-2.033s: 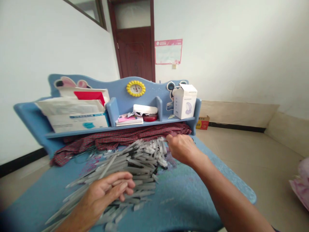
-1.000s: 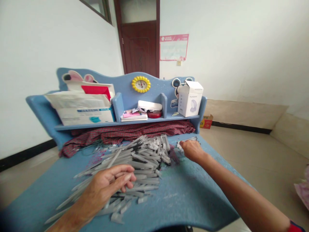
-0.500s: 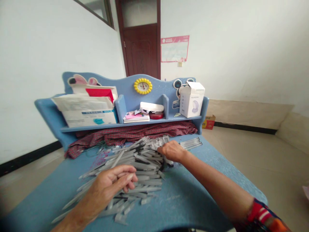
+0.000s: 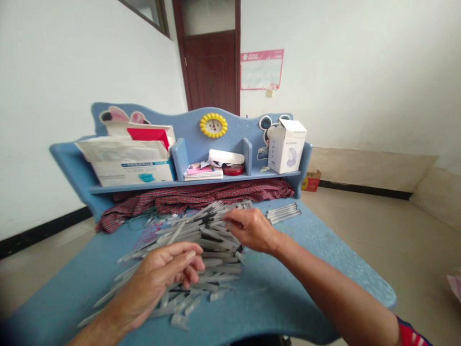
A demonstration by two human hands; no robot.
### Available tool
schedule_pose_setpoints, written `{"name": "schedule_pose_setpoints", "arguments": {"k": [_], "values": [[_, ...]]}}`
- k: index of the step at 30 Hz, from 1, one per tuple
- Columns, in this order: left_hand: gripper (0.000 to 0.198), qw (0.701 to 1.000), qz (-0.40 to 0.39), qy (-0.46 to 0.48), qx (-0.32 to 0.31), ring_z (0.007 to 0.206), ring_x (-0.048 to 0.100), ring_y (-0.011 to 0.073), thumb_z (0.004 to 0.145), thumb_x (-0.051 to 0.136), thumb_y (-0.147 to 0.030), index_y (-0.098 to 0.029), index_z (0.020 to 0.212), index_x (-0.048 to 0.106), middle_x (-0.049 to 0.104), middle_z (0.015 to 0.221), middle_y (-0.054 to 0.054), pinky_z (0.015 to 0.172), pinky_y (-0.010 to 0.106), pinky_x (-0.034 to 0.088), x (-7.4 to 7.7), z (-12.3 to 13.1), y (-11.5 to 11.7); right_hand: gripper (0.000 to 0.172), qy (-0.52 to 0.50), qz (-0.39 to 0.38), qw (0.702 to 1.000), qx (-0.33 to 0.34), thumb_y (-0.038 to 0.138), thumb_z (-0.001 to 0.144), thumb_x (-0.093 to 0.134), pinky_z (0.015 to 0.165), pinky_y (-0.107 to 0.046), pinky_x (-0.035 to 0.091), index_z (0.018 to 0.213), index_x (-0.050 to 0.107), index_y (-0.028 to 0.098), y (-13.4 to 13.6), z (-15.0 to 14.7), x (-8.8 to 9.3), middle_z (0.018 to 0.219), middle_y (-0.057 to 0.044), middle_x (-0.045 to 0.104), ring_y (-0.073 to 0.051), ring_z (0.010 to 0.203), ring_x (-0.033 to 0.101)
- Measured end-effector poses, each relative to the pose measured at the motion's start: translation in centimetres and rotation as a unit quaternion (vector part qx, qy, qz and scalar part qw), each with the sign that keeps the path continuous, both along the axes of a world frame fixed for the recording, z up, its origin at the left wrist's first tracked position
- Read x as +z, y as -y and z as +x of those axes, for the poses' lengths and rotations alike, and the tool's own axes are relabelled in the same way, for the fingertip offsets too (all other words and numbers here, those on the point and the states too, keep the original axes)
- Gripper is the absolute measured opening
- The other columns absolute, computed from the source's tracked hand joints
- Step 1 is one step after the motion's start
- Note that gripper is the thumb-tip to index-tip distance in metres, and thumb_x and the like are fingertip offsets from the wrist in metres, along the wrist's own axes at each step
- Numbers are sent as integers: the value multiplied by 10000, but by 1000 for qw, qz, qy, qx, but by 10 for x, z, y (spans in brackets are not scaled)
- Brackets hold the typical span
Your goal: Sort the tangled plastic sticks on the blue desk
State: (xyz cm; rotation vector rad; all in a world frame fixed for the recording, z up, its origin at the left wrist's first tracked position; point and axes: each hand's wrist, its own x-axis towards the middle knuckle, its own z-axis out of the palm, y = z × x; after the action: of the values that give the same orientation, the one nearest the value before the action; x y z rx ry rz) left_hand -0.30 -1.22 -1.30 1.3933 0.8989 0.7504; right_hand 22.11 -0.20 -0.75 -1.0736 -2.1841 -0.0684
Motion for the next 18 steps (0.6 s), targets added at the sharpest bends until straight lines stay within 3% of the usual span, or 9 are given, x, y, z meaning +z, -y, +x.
{"name": "schedule_pose_setpoints", "arguments": {"k": [2,4,8,10,12,14,16,18], "values": [[241,997,-55,44,-19,563,591,133,768,578,-366,-137,839,599,659,729,62,472,203,426,0,0,1,157,-8,13,997,79,166,852,454,662,-169,415,965,563,153,16,-17,4,814,-23,646,-89,725,583],[226,991,-96,89,-26,508,561,113,771,582,-364,-137,769,588,623,650,34,424,183,395,-1,1,0,188,46,42,989,133,158,863,428,653,-177,417,998,557,163,29,-33,6,832,-22,635,-94,735,572],[164,980,-139,140,2,437,489,62,720,654,-285,-137,701,585,516,537,-37,396,155,373,-5,0,-4,241,165,117,971,124,191,908,336,605,-222,403,976,567,182,41,-52,4,813,-23,610,-115,669,532],[131,978,-144,150,23,465,508,60,708,667,-250,-138,739,607,537,563,-34,417,148,390,-5,-2,-7,258,172,109,974,103,183,906,333,617,-222,401,1056,544,183,40,-49,3,844,-28,613,-119,691,540],[124,978,-136,154,45,493,532,64,715,659,-233,-133,781,623,590,618,-9,442,148,412,-4,-4,-10,277,156,62,985,37,172,888,360,637,-214,397,1111,523,185,36,-39,2,865,-36,624,-122,733,560],[114,978,-124,155,65,503,541,62,726,644,-216,-124,792,630,628,672,19,456,148,430,-1,-6,-12,261,145,-14,986,-78,196,870,392,644,-212,388,1075,554,190,28,-24,1,832,-44,640,-133,750,584],[85,977,-114,162,75,510,548,62,730,634,-186,-119,782,629,642,699,30,461,146,441,1,-7,-13,232,159,-108,962,-194,248,850,427,643,-222,383,993,602,195,19,-9,-2,802,-56,659,-158,762,607],[65,976,-113,170,76,524,561,70,729,628,-158,-120,782,626,643,698,28,462,149,451,2,-8,-13,227,188,-190,926,-265,296,818,467,643,-241,385,940,632,199,12,4,-7,807,-72,674,-193,789,621]]}}
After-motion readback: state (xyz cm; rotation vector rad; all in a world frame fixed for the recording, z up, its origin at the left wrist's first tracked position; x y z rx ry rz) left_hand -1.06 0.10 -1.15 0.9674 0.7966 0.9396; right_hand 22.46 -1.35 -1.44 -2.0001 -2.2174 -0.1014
